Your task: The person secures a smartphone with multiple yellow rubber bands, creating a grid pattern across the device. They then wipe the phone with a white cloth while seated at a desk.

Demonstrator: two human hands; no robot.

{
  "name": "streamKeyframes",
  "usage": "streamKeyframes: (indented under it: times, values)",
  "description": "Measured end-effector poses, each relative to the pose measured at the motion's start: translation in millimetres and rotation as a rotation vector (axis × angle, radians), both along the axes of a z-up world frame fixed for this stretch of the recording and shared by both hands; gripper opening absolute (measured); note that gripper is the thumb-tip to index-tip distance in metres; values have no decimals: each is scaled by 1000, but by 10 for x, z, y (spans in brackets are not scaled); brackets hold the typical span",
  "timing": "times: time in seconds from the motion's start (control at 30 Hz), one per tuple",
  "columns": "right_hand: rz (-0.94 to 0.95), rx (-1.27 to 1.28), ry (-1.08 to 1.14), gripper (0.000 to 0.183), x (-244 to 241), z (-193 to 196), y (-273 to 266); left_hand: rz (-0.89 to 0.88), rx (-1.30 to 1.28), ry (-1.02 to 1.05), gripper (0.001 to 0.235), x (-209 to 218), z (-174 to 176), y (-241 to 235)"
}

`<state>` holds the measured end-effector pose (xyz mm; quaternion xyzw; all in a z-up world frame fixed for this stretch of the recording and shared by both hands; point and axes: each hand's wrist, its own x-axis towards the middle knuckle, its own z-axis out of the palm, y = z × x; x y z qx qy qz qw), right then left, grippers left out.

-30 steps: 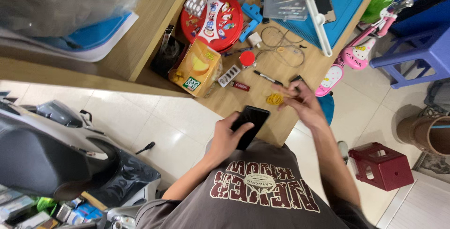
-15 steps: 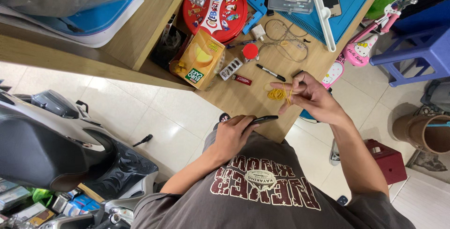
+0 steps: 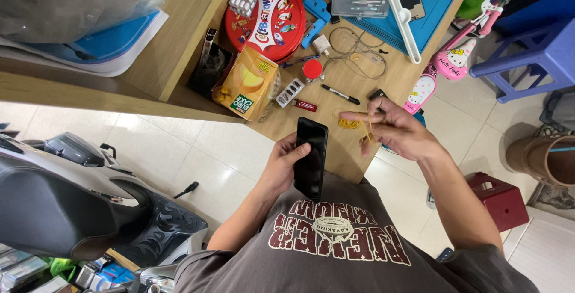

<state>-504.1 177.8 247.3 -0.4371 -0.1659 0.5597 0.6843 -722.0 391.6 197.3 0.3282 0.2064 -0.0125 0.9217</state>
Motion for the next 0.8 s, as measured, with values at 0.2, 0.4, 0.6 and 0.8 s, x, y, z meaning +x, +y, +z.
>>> streamKeyframes:
  times: [0.2,0.4,0.6,0.8]
  values:
    - [-26,-141,-281,19,-27,68,-7,-33,57,-2,32,28,108,-71]
    - [121,-305,-823,47,-100,585,165,-52,842,56,23,-24,306,-147]
    - [408,-178,-1508,67,-297,948,515,9,1450,-197,20,-18,407,-240]
    - [501,-239,-1564,67,-368,847,683,-9,1470,-237,29,32,370,-221]
